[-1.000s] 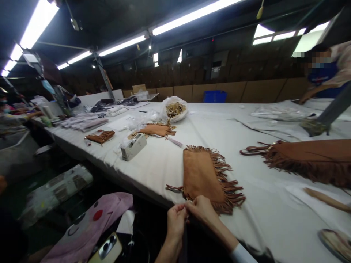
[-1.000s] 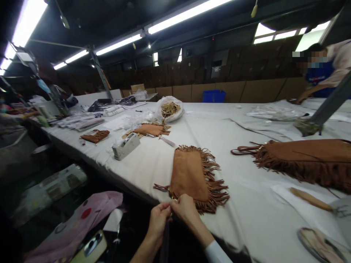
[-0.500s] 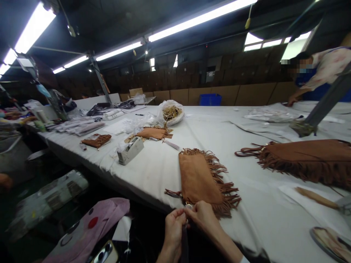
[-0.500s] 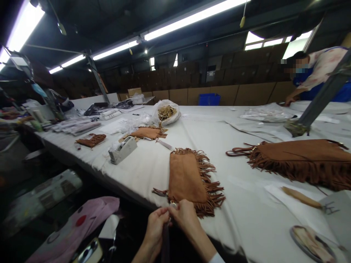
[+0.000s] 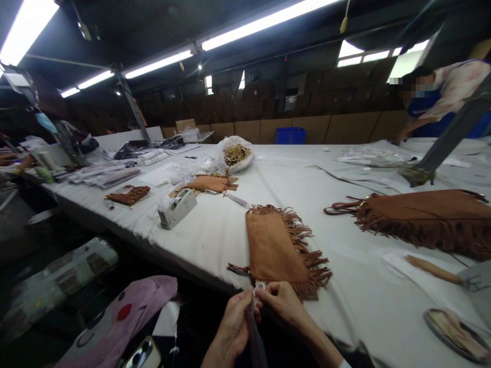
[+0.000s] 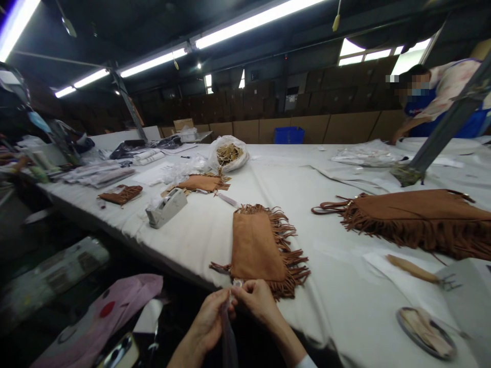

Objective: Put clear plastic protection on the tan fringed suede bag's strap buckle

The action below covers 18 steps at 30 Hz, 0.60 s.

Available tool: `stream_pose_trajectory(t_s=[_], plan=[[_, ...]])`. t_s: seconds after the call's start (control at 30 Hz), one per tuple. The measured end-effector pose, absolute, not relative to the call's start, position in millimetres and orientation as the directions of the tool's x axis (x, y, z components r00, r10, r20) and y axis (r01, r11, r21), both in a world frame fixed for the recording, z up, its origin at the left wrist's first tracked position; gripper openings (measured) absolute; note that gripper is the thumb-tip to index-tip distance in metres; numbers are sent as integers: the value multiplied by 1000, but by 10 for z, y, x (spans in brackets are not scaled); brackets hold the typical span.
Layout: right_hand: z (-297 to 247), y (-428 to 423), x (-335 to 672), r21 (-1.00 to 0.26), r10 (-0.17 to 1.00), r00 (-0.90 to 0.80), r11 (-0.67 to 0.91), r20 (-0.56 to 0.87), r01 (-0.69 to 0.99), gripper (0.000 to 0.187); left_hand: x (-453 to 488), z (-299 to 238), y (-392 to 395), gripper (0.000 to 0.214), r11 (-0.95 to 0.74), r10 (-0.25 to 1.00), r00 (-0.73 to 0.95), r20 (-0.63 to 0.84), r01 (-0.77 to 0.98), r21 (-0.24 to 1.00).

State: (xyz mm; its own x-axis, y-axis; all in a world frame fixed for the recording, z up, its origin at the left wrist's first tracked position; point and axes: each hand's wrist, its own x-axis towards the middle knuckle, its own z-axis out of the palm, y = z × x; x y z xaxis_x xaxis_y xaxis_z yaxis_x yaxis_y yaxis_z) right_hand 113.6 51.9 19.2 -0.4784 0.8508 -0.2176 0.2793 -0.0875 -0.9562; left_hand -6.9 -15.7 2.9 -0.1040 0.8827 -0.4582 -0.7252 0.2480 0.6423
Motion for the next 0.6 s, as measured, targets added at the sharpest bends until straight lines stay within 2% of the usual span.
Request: stream_pose_trajectory(t_s=[0.1,0.23,0.3,0.47,0.6], plan=[[161,530,1180,-939,857,-462,-69,-229,337,52,-84,-20,-140,40,284,874,-115,-471,-667,689],[164,508,1359,-890,967,-207,-37,-146,455,55,-131,-76,-128,44,218,868,-277,-413,-535,816],[187,439,1430,-875,983,-156,-5,-92,483,50,-145,-87,-135,46,194,865,-353,-356,-418,887],[213,206,1280,-928,952,-278,-17,-129,373,42,-113,-103,-158,48,162,863,-455,-222,-168,972],[157,191,1018,-968,930,-330,-81,-160,238,43,-81,-130,-166,46,119,877,-460,-136,-67,991]])
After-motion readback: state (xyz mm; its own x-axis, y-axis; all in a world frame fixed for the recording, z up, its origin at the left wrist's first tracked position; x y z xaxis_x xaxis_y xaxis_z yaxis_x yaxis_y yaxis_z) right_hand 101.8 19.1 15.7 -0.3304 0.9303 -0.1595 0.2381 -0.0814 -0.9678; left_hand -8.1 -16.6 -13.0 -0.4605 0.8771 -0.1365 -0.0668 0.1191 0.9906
